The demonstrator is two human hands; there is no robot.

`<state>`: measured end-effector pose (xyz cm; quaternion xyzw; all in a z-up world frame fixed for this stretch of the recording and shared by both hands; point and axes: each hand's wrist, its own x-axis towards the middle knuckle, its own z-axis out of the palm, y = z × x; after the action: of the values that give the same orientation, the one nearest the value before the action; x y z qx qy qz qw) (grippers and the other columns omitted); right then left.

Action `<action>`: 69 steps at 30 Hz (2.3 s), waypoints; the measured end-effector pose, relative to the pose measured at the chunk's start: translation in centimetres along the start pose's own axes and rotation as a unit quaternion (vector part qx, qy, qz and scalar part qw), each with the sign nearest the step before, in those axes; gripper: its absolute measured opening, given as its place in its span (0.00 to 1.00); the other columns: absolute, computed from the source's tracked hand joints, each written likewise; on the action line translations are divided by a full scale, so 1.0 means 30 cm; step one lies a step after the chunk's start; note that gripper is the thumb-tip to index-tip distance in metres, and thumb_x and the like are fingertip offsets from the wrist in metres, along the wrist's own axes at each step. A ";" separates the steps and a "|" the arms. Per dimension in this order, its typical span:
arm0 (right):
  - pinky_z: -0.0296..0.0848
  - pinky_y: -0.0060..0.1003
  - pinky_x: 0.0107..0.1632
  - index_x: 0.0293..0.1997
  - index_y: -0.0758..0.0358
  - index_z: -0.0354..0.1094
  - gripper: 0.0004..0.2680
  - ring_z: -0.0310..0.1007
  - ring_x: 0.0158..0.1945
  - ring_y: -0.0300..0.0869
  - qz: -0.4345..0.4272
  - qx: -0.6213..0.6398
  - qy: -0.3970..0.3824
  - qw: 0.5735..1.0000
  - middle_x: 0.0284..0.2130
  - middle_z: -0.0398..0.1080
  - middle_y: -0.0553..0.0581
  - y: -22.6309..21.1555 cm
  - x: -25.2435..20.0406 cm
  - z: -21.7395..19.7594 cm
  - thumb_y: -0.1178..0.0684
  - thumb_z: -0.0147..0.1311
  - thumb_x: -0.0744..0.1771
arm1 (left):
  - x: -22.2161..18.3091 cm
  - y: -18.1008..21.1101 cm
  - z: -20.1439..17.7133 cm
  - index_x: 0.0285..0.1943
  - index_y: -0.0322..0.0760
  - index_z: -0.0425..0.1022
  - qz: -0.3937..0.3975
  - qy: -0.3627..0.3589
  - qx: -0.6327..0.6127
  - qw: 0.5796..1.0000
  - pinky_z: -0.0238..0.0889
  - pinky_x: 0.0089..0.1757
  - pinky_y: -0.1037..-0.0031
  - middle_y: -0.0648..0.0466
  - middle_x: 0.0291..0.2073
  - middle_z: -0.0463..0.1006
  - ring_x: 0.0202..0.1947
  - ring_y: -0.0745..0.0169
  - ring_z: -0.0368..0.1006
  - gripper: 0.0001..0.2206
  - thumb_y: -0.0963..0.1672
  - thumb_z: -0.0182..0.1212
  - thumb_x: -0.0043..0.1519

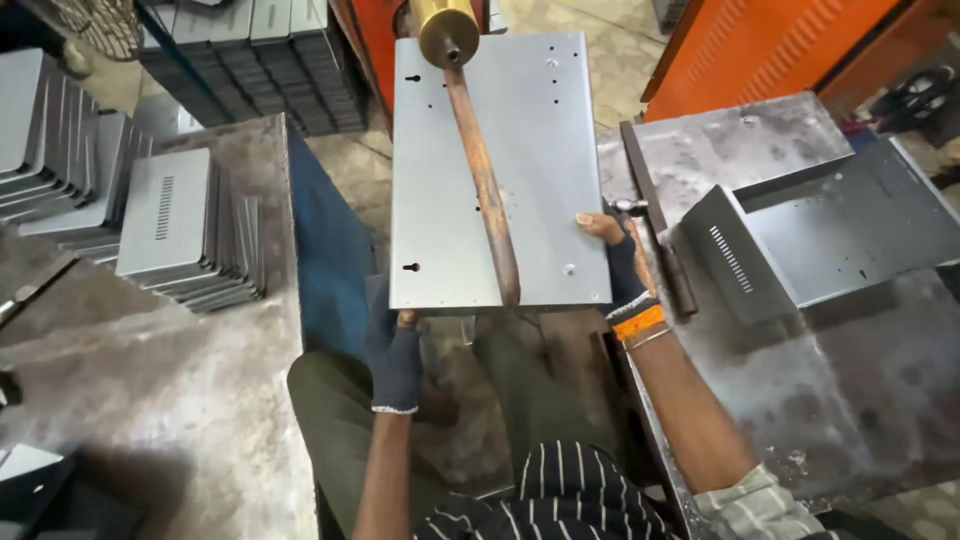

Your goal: Assembling metal enclosure cases using a spot welding machine and adjusting them with a hammer.

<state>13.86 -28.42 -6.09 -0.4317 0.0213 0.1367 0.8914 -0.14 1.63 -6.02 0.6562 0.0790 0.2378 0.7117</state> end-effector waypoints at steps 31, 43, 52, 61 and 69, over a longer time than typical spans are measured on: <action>0.70 0.40 0.57 0.65 0.68 0.60 0.19 0.70 0.53 0.46 -0.099 -0.146 0.068 0.982 0.53 0.69 0.59 0.198 -0.103 -0.113 0.50 0.53 0.68 | -0.069 -0.065 0.343 0.74 0.23 0.55 0.066 0.136 -0.009 0.988 0.51 0.65 0.68 0.41 0.69 0.63 0.68 0.54 0.59 0.37 0.47 0.69 0.61; 0.65 0.45 0.63 0.62 0.69 0.65 0.14 0.68 0.60 0.54 -0.359 -0.584 -0.021 0.727 0.57 0.69 0.67 -0.194 -0.056 0.305 0.49 0.47 0.73 | 0.150 0.131 0.255 0.68 0.29 0.64 0.046 0.010 0.109 0.993 0.60 0.60 0.64 0.44 0.59 0.71 0.60 0.53 0.68 0.36 0.53 0.70 0.56; 0.69 0.56 0.33 0.21 0.66 0.73 0.17 0.72 0.25 0.63 -0.237 -0.780 -0.098 0.571 0.20 0.70 0.69 -0.297 0.009 0.468 0.45 0.53 0.68 | 0.171 0.185 0.221 0.73 0.37 0.61 0.055 -0.159 -0.035 0.985 0.58 0.64 0.65 0.49 0.63 0.68 0.65 0.55 0.65 0.38 0.52 0.72 0.54; 0.66 0.54 0.29 0.18 0.61 0.73 0.17 0.70 0.21 0.59 -0.357 -0.806 -0.087 0.464 0.15 0.68 0.66 -0.362 -0.123 0.476 0.45 0.55 0.69 | 0.068 0.191 0.230 0.74 0.37 0.61 0.025 -0.209 -0.078 0.974 0.53 0.69 0.66 0.52 0.68 0.66 0.72 0.57 0.60 0.41 0.49 0.78 0.51; 0.65 0.54 0.28 0.17 0.61 0.72 0.18 0.70 0.21 0.59 -0.351 -0.815 -0.079 0.453 0.15 0.67 0.65 -0.350 -0.138 0.452 0.45 0.54 0.68 | 0.055 0.176 0.237 0.73 0.35 0.62 0.027 -0.214 -0.116 0.970 0.51 0.70 0.65 0.52 0.68 0.67 0.72 0.56 0.61 0.41 0.47 0.80 0.49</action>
<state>11.55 -25.02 11.08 -0.9191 -0.3242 -0.1997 0.1018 3.06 -3.87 0.33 0.6068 -0.1210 0.1192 0.7765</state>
